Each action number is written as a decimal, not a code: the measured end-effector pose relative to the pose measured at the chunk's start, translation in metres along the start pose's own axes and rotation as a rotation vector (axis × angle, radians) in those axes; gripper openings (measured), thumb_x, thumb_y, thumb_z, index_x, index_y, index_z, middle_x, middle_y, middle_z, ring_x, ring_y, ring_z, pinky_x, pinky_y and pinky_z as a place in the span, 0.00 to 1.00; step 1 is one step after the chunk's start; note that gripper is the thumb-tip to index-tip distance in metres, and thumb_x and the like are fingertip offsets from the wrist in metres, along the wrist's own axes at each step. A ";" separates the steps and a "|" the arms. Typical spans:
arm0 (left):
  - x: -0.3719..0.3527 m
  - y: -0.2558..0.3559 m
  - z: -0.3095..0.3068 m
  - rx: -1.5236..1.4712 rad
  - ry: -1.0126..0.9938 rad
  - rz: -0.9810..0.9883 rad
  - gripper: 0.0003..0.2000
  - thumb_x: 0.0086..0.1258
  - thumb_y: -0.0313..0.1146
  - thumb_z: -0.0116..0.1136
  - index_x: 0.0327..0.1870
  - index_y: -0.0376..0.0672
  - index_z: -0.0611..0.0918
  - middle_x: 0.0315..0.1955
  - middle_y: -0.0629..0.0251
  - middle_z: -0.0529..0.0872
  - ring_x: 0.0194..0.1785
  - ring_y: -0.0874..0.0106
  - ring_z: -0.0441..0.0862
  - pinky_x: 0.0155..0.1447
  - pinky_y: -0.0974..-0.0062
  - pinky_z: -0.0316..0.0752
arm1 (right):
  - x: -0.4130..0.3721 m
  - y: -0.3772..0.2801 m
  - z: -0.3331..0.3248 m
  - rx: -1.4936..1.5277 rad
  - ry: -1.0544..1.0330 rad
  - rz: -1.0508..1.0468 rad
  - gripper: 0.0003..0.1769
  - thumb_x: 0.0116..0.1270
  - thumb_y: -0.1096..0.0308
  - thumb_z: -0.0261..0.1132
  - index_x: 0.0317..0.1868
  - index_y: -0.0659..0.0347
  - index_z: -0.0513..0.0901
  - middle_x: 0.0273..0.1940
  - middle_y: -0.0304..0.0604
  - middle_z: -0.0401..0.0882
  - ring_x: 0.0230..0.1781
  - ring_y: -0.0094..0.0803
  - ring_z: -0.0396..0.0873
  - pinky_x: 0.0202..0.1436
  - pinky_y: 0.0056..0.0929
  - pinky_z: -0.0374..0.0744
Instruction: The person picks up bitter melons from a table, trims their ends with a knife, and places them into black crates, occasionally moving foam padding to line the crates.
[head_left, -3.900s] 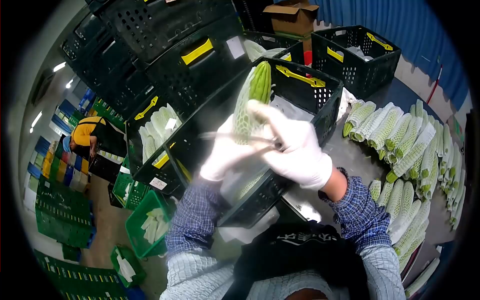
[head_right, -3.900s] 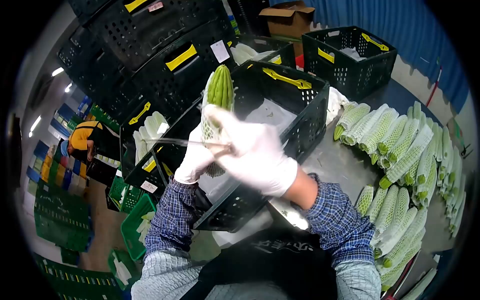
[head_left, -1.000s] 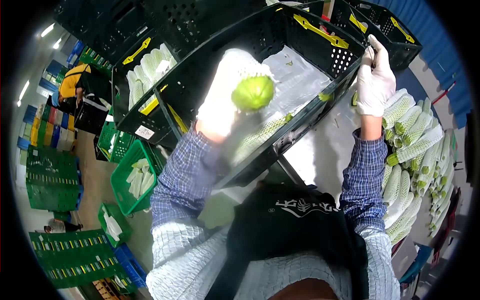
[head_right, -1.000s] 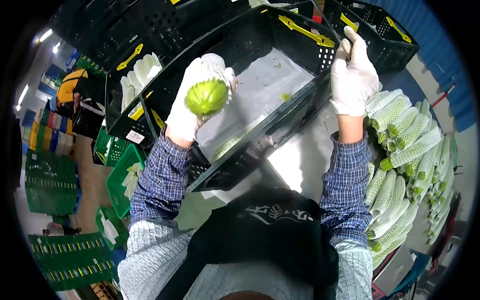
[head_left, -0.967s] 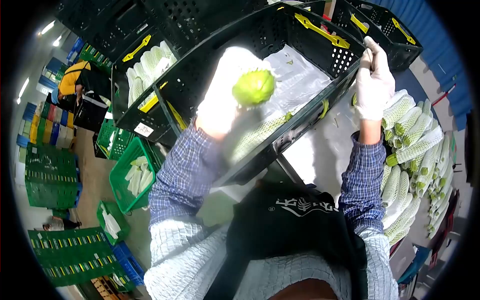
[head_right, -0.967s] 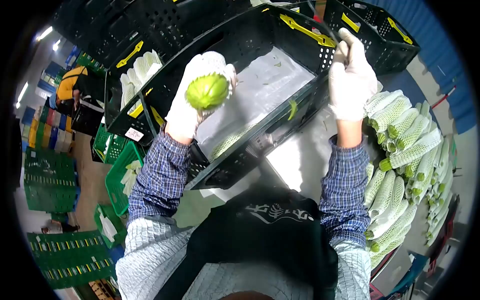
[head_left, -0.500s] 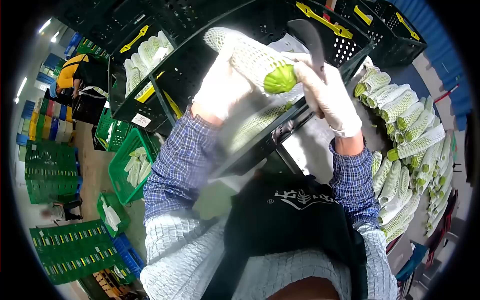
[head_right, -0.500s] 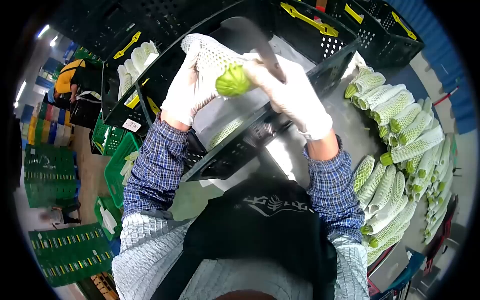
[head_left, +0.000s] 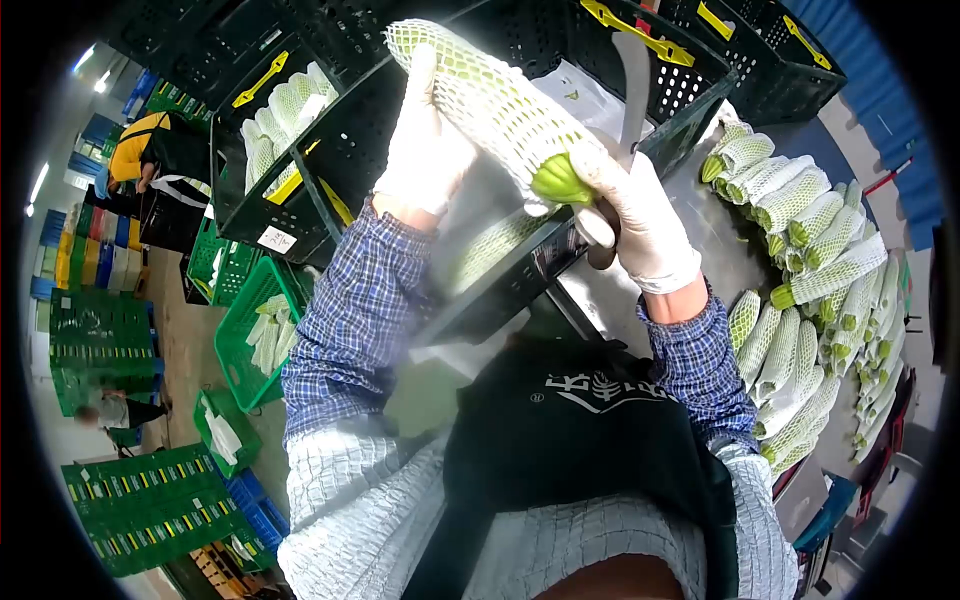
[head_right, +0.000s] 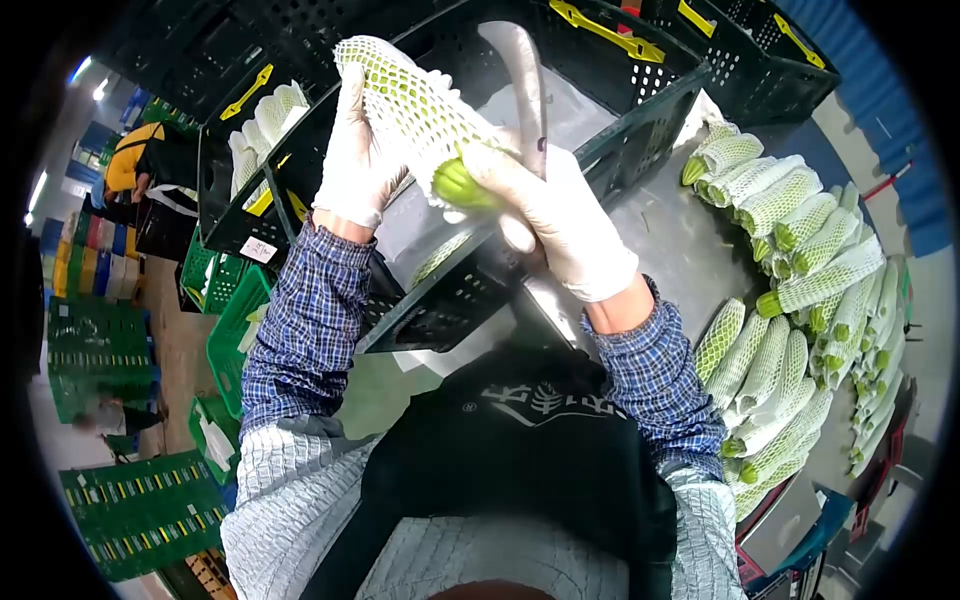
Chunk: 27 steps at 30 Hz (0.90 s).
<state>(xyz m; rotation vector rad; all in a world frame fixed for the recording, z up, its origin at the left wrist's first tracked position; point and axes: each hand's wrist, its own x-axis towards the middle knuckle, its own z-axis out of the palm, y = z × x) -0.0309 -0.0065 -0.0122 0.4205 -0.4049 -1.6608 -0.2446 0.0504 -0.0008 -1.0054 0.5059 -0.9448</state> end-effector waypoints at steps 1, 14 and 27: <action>0.002 -0.002 -0.003 -0.014 0.029 0.003 0.29 0.73 0.48 0.61 0.67 0.39 0.71 0.64 0.51 0.76 0.67 0.59 0.73 0.73 0.62 0.67 | 0.000 0.002 -0.001 0.014 -0.007 0.000 0.27 0.70 0.56 0.67 0.60 0.67 0.78 0.37 0.32 0.83 0.18 0.07 0.61 0.18 0.11 0.57; -0.016 -0.010 -0.004 0.140 0.032 0.073 0.29 0.77 0.38 0.56 0.74 0.40 0.60 0.63 0.46 0.75 0.65 0.57 0.76 0.70 0.61 0.73 | 0.000 0.014 0.006 -0.016 0.066 -0.027 0.27 0.78 0.52 0.53 0.60 0.70 0.77 0.39 0.53 0.88 0.14 0.10 0.56 0.17 0.12 0.55; -0.022 -0.004 0.018 0.345 -0.070 0.097 0.27 0.78 0.37 0.54 0.73 0.38 0.63 0.68 0.53 0.72 0.71 0.65 0.69 0.72 0.67 0.69 | -0.011 0.006 0.015 -0.021 -0.011 -0.024 0.38 0.55 0.71 0.77 0.66 0.67 0.72 0.56 0.43 0.81 0.51 0.25 0.80 0.52 0.22 0.79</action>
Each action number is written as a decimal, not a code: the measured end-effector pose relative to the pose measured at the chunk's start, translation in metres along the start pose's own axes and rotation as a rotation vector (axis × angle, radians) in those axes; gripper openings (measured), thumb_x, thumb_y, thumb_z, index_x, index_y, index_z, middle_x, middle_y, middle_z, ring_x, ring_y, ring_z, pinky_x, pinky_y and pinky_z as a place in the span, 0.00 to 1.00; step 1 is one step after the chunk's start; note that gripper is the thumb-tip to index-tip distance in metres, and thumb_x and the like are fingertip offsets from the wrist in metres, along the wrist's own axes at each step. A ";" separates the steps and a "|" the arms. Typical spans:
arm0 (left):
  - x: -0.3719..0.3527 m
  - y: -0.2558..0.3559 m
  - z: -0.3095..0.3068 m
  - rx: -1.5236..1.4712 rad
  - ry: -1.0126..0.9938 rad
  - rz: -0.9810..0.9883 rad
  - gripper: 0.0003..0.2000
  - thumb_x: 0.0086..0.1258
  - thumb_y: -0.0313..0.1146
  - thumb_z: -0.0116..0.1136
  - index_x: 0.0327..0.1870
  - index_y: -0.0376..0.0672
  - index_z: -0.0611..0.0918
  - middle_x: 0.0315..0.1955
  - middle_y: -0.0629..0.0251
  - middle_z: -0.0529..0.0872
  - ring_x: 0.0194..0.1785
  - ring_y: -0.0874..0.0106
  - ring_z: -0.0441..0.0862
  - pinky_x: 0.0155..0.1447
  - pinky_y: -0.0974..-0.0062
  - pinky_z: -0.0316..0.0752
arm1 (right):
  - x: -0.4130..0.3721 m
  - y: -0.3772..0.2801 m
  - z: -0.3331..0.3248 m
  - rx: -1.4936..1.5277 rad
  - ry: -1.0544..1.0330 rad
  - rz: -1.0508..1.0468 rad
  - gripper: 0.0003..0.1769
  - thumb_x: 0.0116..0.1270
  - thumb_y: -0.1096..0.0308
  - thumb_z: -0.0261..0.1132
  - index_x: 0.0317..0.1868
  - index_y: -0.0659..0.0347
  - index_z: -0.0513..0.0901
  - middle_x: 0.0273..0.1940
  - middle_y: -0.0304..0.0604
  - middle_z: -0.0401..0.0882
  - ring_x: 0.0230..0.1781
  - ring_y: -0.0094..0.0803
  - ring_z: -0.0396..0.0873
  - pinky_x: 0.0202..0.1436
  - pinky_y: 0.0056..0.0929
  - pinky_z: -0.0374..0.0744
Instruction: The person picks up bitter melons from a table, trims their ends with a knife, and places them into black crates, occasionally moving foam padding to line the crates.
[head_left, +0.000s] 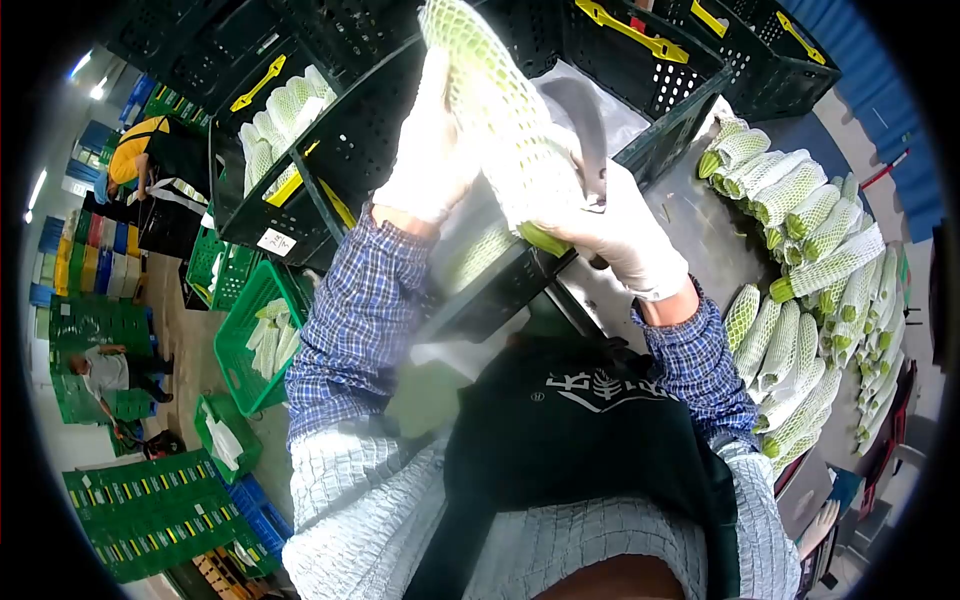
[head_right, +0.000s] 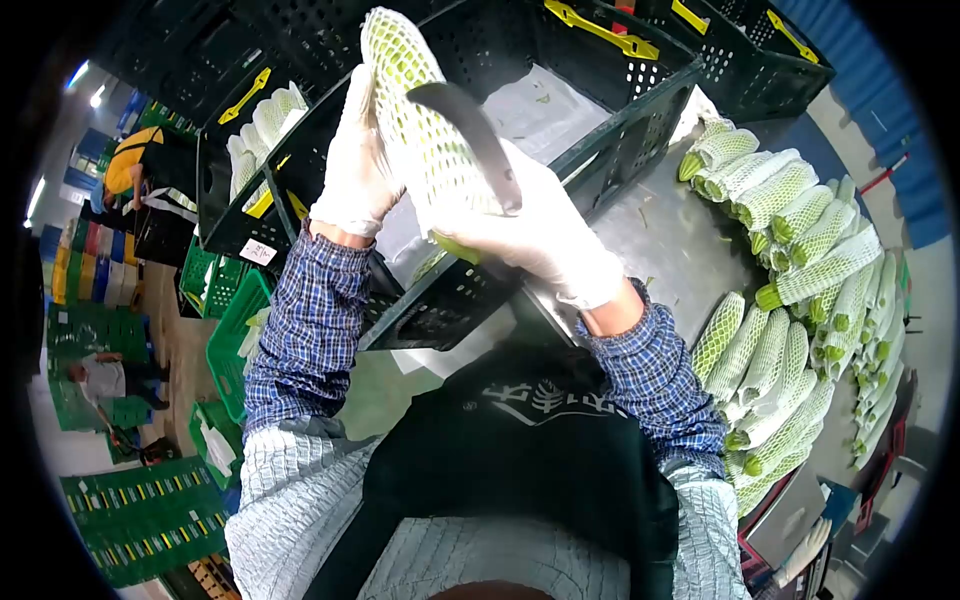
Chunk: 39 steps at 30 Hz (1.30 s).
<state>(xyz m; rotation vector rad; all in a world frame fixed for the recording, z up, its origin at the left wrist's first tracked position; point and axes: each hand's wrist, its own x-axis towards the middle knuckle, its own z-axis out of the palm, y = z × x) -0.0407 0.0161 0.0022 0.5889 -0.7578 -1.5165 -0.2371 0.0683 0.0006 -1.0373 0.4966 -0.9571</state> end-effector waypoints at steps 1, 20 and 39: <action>0.003 -0.002 -0.007 0.068 -0.084 0.051 0.27 0.78 0.38 0.55 0.73 0.38 0.63 0.67 0.53 0.72 0.71 0.65 0.69 0.72 0.67 0.69 | -0.002 -0.001 -0.002 0.046 -0.010 0.010 0.36 0.56 0.70 0.76 0.65 0.67 0.73 0.55 0.43 0.81 0.48 0.24 0.80 0.47 0.21 0.80; -0.018 0.000 0.031 0.203 -0.261 -0.076 0.27 0.76 0.39 0.53 0.69 0.29 0.68 0.56 0.47 0.81 0.58 0.58 0.81 0.65 0.60 0.76 | -0.039 0.024 -0.076 0.899 -0.277 -0.094 0.39 0.62 0.48 0.65 0.68 0.62 0.70 0.58 0.56 0.77 0.44 0.42 0.79 0.20 0.25 0.73; 0.008 0.009 -0.025 0.559 -0.417 -0.160 0.27 0.83 0.42 0.38 0.72 0.27 0.63 0.49 0.59 0.75 0.50 0.71 0.73 0.59 0.75 0.71 | -0.391 -0.030 -0.114 -0.534 1.583 -0.118 0.35 0.65 0.61 0.66 0.69 0.70 0.69 0.38 0.33 0.80 0.26 0.13 0.72 0.28 0.12 0.69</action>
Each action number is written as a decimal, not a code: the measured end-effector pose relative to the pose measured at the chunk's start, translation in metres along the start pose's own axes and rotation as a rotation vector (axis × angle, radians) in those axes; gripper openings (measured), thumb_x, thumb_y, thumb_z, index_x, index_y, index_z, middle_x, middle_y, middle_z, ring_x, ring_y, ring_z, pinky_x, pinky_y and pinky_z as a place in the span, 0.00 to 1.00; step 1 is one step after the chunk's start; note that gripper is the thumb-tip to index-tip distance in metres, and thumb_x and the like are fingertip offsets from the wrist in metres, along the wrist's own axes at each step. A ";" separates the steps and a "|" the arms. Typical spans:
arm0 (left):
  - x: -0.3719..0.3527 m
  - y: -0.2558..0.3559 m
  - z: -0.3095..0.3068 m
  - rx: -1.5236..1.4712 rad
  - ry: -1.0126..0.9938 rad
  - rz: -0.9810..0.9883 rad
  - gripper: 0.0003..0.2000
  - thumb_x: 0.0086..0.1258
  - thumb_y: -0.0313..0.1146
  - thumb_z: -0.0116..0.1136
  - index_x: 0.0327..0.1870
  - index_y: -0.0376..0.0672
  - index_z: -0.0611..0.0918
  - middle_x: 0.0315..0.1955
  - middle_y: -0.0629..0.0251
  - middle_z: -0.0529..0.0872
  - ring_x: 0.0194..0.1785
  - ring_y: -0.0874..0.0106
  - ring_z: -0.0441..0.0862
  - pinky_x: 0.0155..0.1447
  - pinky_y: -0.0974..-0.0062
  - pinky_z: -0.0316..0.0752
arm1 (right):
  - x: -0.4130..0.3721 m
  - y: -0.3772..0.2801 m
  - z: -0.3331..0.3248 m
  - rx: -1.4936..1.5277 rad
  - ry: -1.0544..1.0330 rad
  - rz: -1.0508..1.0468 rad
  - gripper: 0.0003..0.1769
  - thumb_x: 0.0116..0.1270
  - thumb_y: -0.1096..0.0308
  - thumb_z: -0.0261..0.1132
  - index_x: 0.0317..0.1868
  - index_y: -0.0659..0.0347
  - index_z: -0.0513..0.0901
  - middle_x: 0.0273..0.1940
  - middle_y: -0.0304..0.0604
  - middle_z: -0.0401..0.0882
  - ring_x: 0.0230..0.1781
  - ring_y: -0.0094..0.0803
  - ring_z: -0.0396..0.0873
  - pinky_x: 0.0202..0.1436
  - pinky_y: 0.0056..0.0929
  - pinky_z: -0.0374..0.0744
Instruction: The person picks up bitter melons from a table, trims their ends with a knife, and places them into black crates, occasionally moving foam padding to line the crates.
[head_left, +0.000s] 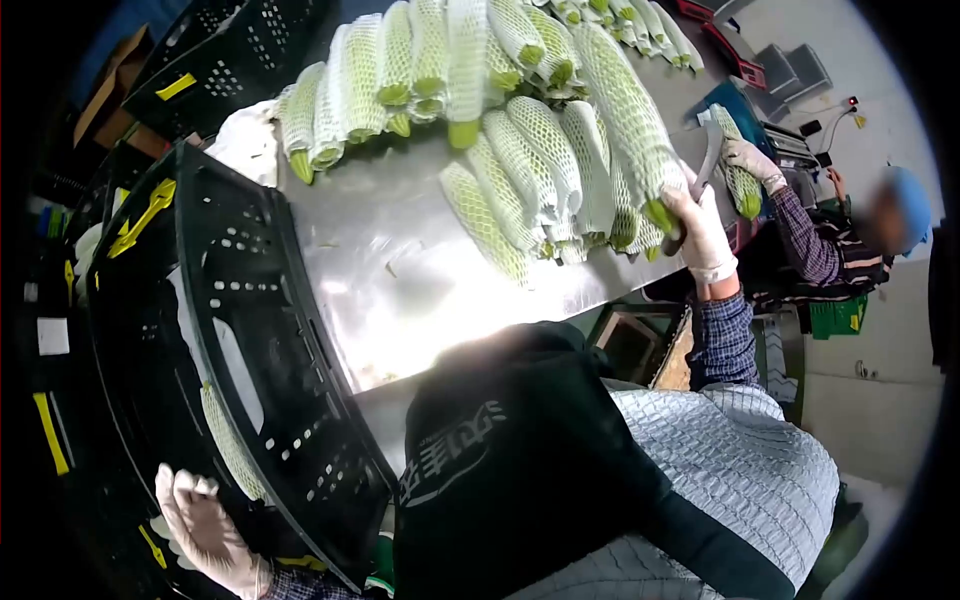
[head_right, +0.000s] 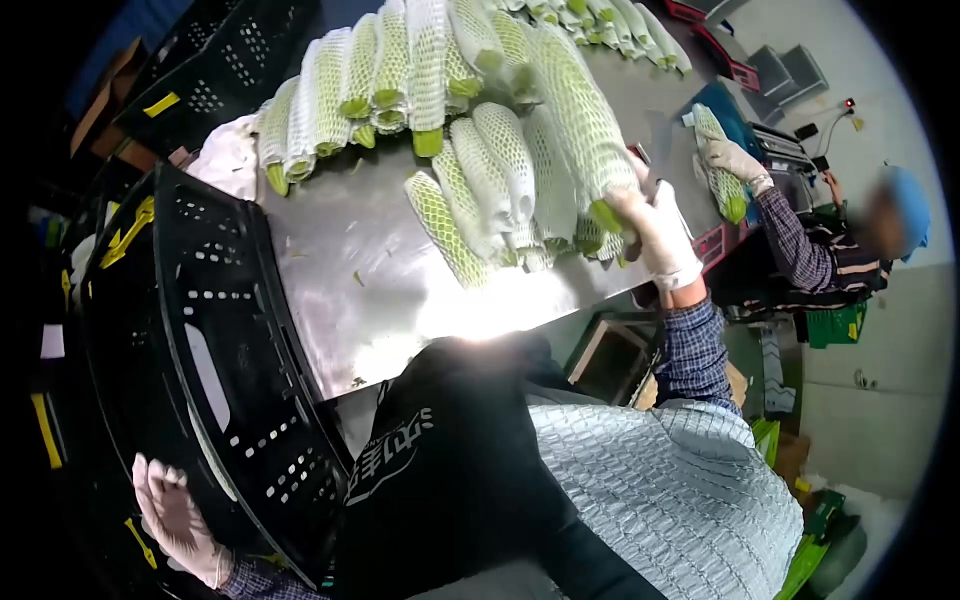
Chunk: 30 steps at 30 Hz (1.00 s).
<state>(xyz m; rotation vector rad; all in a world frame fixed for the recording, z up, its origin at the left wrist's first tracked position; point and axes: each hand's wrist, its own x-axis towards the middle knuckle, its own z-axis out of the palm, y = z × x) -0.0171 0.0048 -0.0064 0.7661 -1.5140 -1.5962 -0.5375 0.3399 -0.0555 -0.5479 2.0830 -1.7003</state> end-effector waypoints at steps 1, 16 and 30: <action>-0.002 -0.002 -0.005 0.057 0.037 0.011 0.27 0.83 0.41 0.38 0.72 0.28 0.62 0.50 0.60 0.75 0.50 0.71 0.73 0.58 0.75 0.70 | 0.006 0.005 -0.005 0.001 0.074 -0.034 0.34 0.66 0.61 0.65 0.69 0.70 0.70 0.38 0.32 0.80 0.27 0.12 0.72 0.29 0.12 0.70; 0.030 -0.022 -0.009 0.153 0.285 -0.228 0.22 0.81 0.44 0.45 0.65 0.35 0.73 0.47 0.66 0.81 0.48 0.75 0.78 0.57 0.77 0.72 | 0.272 0.071 -0.115 -0.442 0.118 0.223 0.30 0.58 0.40 0.68 0.34 0.64 0.83 0.20 0.36 0.71 0.16 0.26 0.65 0.20 0.30 0.62; 0.025 -0.043 -0.020 0.196 0.743 -0.462 0.16 0.76 0.39 0.55 0.55 0.36 0.80 0.41 0.62 0.86 0.42 0.73 0.83 0.50 0.73 0.78 | 0.489 0.305 -0.229 -0.491 -0.244 0.152 0.36 0.67 0.56 0.70 0.69 0.68 0.71 0.58 0.44 0.79 0.53 0.29 0.77 0.57 0.28 0.76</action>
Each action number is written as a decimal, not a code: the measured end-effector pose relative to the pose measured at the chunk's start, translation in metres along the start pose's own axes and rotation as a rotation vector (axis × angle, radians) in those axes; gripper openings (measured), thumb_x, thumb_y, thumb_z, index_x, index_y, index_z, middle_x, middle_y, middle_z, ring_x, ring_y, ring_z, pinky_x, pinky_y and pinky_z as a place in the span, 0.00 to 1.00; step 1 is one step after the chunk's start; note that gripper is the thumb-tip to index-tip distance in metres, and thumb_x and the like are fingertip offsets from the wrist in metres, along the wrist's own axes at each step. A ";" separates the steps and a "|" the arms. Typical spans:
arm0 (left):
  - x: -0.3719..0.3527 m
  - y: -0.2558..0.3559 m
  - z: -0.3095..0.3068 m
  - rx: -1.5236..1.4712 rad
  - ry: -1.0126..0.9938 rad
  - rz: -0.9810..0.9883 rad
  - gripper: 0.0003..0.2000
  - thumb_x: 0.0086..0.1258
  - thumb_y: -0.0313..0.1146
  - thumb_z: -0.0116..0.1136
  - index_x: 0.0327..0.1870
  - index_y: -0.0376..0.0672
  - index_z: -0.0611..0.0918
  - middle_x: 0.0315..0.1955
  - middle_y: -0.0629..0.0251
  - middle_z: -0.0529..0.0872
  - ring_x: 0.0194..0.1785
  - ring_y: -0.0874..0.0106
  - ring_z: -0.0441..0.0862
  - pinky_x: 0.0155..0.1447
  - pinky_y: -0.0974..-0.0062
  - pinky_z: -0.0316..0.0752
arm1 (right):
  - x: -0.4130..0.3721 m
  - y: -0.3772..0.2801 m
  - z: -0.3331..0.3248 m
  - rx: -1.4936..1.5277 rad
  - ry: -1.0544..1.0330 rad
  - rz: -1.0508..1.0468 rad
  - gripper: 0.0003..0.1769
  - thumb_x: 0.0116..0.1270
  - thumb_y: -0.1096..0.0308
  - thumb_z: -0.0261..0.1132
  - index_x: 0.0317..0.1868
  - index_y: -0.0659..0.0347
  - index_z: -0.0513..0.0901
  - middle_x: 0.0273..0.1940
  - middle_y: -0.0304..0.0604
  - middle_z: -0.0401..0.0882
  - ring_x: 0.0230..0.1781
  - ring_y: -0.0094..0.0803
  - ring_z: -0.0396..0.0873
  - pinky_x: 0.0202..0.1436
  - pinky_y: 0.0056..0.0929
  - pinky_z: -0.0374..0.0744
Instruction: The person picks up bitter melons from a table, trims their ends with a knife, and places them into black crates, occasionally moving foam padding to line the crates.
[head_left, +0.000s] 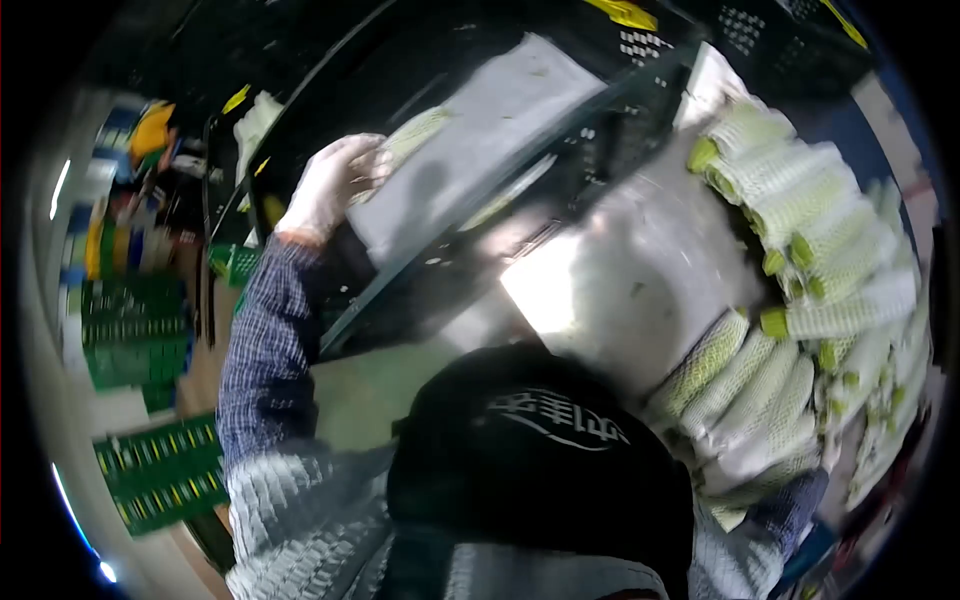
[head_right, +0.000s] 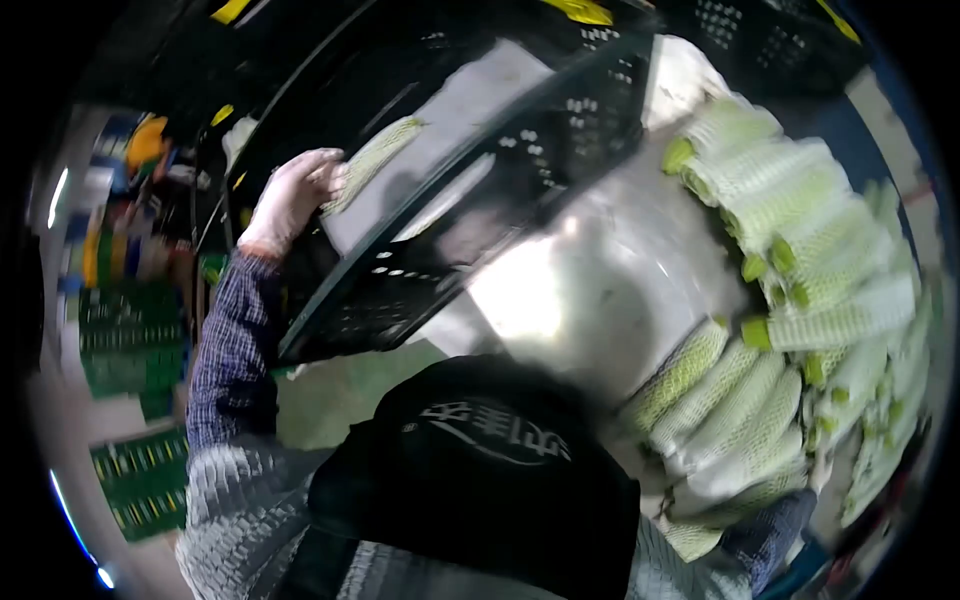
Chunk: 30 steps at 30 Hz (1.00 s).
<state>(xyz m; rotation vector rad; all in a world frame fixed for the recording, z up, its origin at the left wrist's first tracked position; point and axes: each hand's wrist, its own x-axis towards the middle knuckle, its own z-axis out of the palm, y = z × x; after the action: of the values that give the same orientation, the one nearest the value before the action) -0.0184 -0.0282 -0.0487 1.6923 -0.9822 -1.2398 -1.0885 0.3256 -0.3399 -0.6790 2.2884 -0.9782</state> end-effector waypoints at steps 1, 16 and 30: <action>0.007 -0.005 -0.005 0.031 -0.014 0.001 0.14 0.76 0.38 0.55 0.53 0.37 0.80 0.40 0.63 0.86 0.41 0.73 0.82 0.49 0.72 0.78 | 0.006 0.001 -0.001 0.012 0.028 -0.047 0.34 0.67 0.55 0.70 0.67 0.68 0.74 0.60 0.45 0.78 0.57 0.30 0.75 0.62 0.28 0.72; 0.164 -0.125 -0.033 1.279 0.229 -0.140 0.32 0.55 0.47 0.69 0.58 0.37 0.76 0.54 0.47 0.81 0.59 0.52 0.80 0.62 0.61 0.77 | -0.274 -0.378 0.129 -0.277 0.319 -0.508 0.25 0.77 0.67 0.58 0.71 0.66 0.68 0.61 0.42 0.79 0.53 0.25 0.77 0.57 0.22 0.73; 0.140 -0.113 -0.032 1.417 0.012 -0.144 0.35 0.53 0.37 0.71 0.64 0.38 0.73 0.61 0.48 0.77 0.66 0.56 0.75 0.67 0.66 0.74 | -0.337 -0.430 0.251 -0.076 0.038 -0.637 0.14 0.76 0.78 0.54 0.57 0.72 0.79 0.55 0.52 0.82 0.55 0.35 0.81 0.61 0.31 0.78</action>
<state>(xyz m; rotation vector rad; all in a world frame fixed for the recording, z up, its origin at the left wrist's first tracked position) 0.0569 -0.1085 -0.1942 2.7955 -1.9895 -0.4962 -0.5829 0.1577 -0.0607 -1.4878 2.1824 -1.1814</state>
